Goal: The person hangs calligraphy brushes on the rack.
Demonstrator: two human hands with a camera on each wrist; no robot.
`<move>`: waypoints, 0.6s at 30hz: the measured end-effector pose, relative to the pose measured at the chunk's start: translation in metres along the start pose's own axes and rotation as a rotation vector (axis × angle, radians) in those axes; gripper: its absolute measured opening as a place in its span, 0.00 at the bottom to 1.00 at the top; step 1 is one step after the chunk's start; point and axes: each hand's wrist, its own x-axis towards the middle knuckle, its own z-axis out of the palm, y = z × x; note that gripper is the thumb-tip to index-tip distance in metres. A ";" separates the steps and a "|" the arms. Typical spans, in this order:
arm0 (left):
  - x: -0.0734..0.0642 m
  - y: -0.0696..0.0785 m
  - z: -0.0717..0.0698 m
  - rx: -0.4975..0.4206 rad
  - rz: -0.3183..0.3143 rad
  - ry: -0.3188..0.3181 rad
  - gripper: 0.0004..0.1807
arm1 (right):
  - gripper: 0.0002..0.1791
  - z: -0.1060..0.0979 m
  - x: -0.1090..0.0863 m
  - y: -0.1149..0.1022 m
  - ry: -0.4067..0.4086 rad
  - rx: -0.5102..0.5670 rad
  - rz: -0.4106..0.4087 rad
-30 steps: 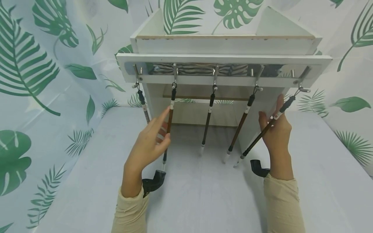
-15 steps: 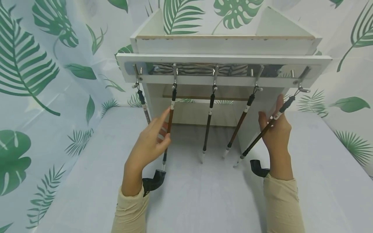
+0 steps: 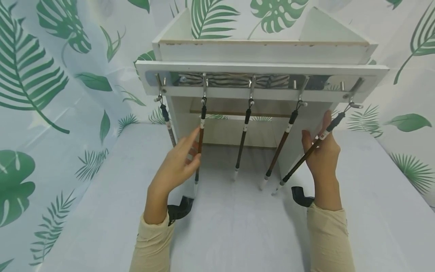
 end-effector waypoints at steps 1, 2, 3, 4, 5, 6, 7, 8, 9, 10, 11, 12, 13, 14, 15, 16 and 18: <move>0.000 -0.001 0.001 -0.001 0.003 0.008 0.35 | 0.28 0.000 0.000 0.000 -0.001 0.003 -0.001; 0.001 -0.003 0.003 -0.002 0.006 0.018 0.35 | 0.28 0.000 0.000 0.000 -0.004 0.006 -0.001; 0.001 -0.004 0.005 -0.004 0.007 0.027 0.34 | 0.28 0.000 0.000 0.000 -0.009 0.004 -0.004; 0.001 -0.006 0.007 -0.007 0.009 0.038 0.34 | 0.28 0.000 0.000 0.001 -0.014 0.001 -0.005; 0.002 -0.008 0.009 -0.012 0.011 0.046 0.34 | 0.27 0.000 -0.001 0.001 -0.017 0.001 -0.004; 0.002 -0.009 0.011 -0.016 0.014 0.055 0.33 | 0.27 0.000 -0.001 0.001 -0.023 -0.005 -0.007; 0.003 -0.010 0.013 -0.020 0.017 0.062 0.33 | 0.27 0.000 -0.001 0.001 -0.026 -0.007 -0.006; 0.003 -0.012 0.015 -0.022 0.021 0.069 0.33 | 0.27 0.000 -0.001 0.001 -0.030 -0.011 -0.002; 0.004 -0.013 0.017 -0.025 0.026 0.076 0.32 | 0.27 0.000 -0.001 0.002 -0.034 -0.017 -0.002; 0.005 -0.013 0.018 -0.026 0.034 0.086 0.32 | 0.27 -0.001 -0.001 0.001 -0.034 -0.017 0.003; 0.006 -0.014 0.020 -0.024 0.044 0.096 0.32 | 0.27 -0.001 -0.001 0.002 -0.033 -0.017 0.005; 0.007 -0.015 0.022 -0.020 0.055 0.107 0.31 | 0.27 -0.001 -0.001 0.001 -0.032 -0.015 0.006; 0.007 -0.015 0.023 -0.018 0.068 0.119 0.31 | 0.27 -0.001 -0.001 0.001 -0.028 -0.010 0.013; 0.008 -0.016 0.024 -0.012 0.080 0.132 0.31 | 0.27 -0.001 -0.001 0.001 -0.027 -0.012 0.014; 0.009 -0.016 0.025 -0.012 0.092 0.145 0.31 | 0.27 -0.001 -0.001 0.000 -0.025 -0.014 0.015; 0.010 -0.017 0.027 -0.011 0.102 0.157 0.31 | 0.27 -0.001 -0.001 0.000 -0.024 -0.011 0.024; 0.012 -0.018 0.030 -0.014 0.109 0.175 0.30 | 0.27 -0.001 -0.001 -0.001 -0.023 -0.008 0.034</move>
